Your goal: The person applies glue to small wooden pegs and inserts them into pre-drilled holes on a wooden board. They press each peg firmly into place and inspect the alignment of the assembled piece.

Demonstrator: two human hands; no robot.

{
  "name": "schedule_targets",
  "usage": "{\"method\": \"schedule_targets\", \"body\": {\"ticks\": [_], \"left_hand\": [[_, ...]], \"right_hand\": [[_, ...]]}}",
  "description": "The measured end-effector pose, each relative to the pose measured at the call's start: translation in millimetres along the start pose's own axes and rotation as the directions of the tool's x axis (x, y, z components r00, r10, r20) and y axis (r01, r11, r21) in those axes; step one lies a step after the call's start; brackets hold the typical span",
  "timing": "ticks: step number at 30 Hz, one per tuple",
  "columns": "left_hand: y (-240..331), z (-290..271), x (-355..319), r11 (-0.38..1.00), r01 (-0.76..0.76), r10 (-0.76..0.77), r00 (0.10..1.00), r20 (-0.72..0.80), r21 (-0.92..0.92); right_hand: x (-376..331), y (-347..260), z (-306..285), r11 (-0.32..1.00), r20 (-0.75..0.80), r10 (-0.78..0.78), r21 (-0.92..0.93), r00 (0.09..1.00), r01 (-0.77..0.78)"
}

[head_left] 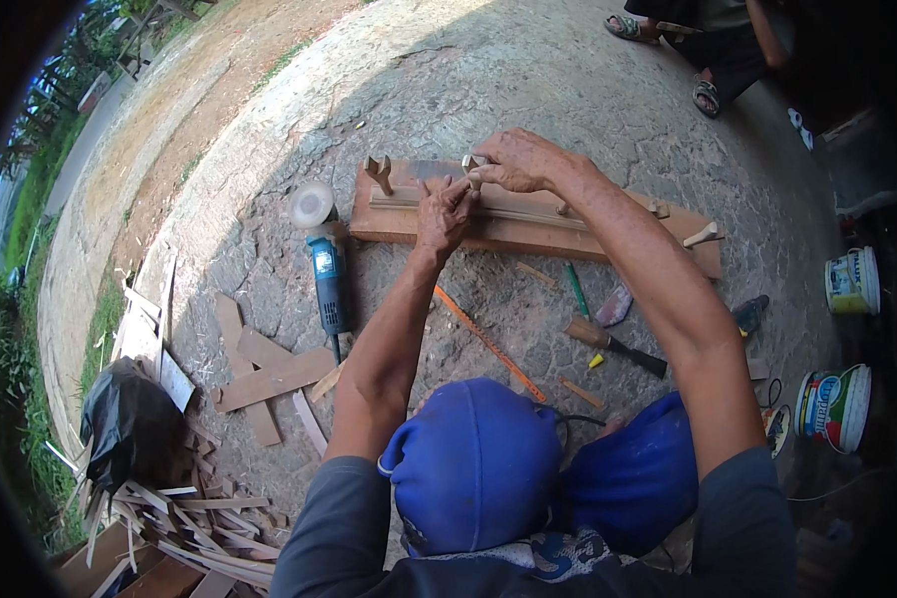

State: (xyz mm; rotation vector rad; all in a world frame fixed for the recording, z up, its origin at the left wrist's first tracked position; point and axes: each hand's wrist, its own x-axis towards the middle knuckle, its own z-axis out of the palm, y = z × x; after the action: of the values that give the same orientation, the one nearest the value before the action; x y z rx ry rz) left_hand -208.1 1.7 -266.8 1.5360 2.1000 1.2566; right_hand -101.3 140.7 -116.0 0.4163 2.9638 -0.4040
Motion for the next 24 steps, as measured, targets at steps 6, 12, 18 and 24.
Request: {"method": "schedule_targets", "body": {"ticks": [6,12,18,24], "left_hand": [[-3,-2,-3,0.998,-0.054,0.054,0.999,0.003,0.010],[-2,1,-4,0.996,-0.086,0.086,0.996,-0.015,0.036],[-8,0,-4,0.994,-0.096,0.095,0.995,0.014,0.057],[0,0,-3,0.996,-0.071,0.070,0.997,0.019,0.055]], "right_hand": [[3,-4,3,0.998,0.056,-0.058,0.036,0.997,0.056],[-2,-7,12,1.000,-0.043,-0.020,-0.019,0.999,0.019],[-3,-17,18,0.995,-0.116,0.070,-0.057,0.991,-0.077],[0,-8,20,0.998,-0.091,0.056,-0.026,0.994,-0.058]]}}
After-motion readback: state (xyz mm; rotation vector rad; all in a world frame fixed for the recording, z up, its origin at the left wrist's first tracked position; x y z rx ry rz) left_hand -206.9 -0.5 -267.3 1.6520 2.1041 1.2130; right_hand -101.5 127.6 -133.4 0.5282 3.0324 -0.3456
